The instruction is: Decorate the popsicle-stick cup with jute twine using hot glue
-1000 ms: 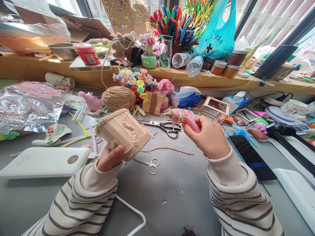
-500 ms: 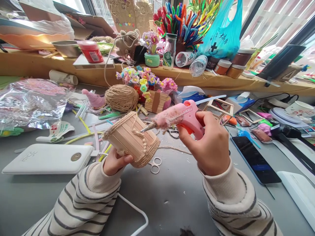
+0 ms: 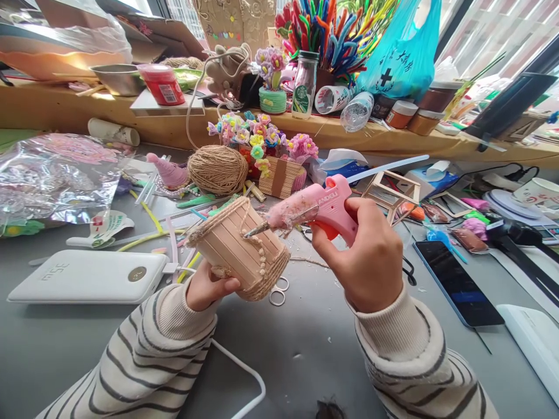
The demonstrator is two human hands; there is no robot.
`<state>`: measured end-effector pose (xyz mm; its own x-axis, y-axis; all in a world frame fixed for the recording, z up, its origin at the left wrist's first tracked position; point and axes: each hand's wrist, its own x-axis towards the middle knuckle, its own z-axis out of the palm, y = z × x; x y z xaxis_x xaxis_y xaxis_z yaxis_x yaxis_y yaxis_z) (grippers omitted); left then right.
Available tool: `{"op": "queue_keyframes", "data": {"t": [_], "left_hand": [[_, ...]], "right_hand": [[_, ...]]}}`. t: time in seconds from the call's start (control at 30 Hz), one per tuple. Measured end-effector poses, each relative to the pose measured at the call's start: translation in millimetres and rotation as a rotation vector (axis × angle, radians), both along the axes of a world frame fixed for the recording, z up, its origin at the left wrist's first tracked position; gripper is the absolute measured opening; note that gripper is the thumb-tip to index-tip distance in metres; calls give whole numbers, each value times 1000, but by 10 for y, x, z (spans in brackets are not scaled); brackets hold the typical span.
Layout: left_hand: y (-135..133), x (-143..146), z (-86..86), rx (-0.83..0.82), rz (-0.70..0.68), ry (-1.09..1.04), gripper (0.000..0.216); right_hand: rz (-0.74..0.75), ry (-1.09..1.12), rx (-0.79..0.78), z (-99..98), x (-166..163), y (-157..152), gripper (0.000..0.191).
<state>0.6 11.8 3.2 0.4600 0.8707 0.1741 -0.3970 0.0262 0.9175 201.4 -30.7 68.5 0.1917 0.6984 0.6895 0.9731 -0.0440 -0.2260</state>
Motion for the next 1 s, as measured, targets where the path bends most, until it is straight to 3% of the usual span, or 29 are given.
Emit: {"op": "queue_keyframes", "data": {"t": [0.2,0.43,1.0], "left_hand": [[3,-2,-21,-31,26,13,49],[-3,6,17,-18,12,-18,37],[-14,9,36,10,37,12,33]], "right_hand": [[-12,-6,-13,0,2,-10,37],[-10,-9,-6,9,-7,4,36],[-1,-122,89,9,-6,-10,36]]}}
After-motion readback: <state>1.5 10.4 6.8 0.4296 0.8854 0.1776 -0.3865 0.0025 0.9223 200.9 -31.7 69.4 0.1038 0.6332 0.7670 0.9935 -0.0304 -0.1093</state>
